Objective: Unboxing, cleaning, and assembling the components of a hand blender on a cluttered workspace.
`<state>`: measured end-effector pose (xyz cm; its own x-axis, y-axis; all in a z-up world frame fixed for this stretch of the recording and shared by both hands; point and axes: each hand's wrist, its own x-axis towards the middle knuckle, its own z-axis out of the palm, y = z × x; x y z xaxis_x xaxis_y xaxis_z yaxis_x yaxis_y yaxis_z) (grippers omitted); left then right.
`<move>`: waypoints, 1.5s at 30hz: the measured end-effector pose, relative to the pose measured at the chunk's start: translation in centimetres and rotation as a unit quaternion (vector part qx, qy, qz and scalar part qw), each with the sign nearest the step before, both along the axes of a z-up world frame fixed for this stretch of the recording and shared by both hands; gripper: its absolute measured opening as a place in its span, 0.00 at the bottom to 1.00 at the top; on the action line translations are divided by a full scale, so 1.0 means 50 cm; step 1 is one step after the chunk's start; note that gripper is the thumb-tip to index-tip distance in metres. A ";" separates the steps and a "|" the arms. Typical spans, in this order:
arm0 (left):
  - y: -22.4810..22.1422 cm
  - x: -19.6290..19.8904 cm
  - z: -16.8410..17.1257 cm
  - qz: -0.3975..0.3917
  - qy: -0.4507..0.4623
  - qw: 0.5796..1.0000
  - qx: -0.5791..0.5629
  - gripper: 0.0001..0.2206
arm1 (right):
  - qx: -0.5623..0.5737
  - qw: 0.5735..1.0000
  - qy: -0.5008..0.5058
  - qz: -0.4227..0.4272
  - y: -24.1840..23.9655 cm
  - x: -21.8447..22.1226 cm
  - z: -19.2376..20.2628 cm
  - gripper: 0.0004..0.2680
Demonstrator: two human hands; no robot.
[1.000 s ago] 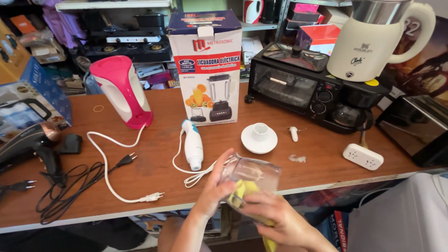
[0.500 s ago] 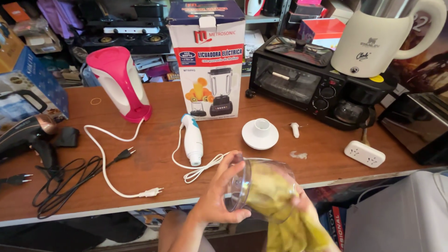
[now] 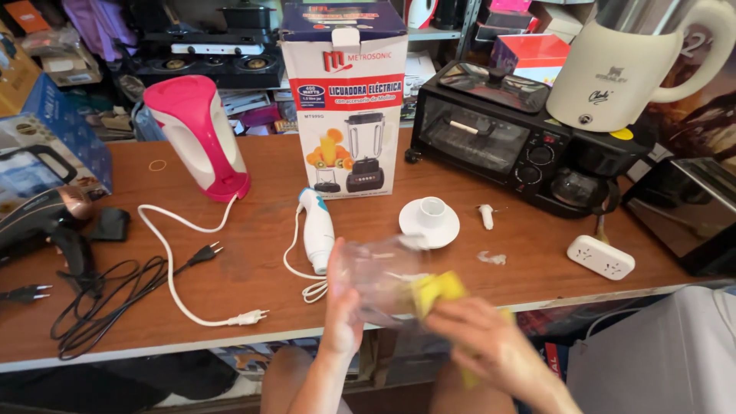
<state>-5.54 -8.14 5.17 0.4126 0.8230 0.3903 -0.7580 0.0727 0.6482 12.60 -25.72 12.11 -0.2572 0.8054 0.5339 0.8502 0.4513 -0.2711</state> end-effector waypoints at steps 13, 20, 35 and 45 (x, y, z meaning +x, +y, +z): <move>0.001 -0.019 0.083 -0.270 -0.172 0.928 -0.189 0.40 | 0.043 0.801 -0.323 -0.502 0.038 0.288 -0.178 0.25; 0.004 -0.019 0.049 -0.332 -0.194 0.910 -0.155 0.36 | -0.089 0.787 -0.270 -0.548 0.071 0.361 -0.301 0.14; 0.007 0.002 -0.013 -0.399 -0.191 0.886 -0.138 0.29 | 0.131 0.931 -0.034 -0.340 0.182 0.263 -0.222 0.16; 0.028 0.000 -0.074 -0.354 -0.159 0.871 -0.300 0.36 | 0.044 0.966 0.085 -0.238 0.252 0.270 -0.290 0.18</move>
<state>-5.54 -6.75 1.48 0.8498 0.5008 0.1646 -0.5193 0.8489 0.0984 26.10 -13.12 -2.37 0.2293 0.7602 0.6079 0.9134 0.0478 -0.4043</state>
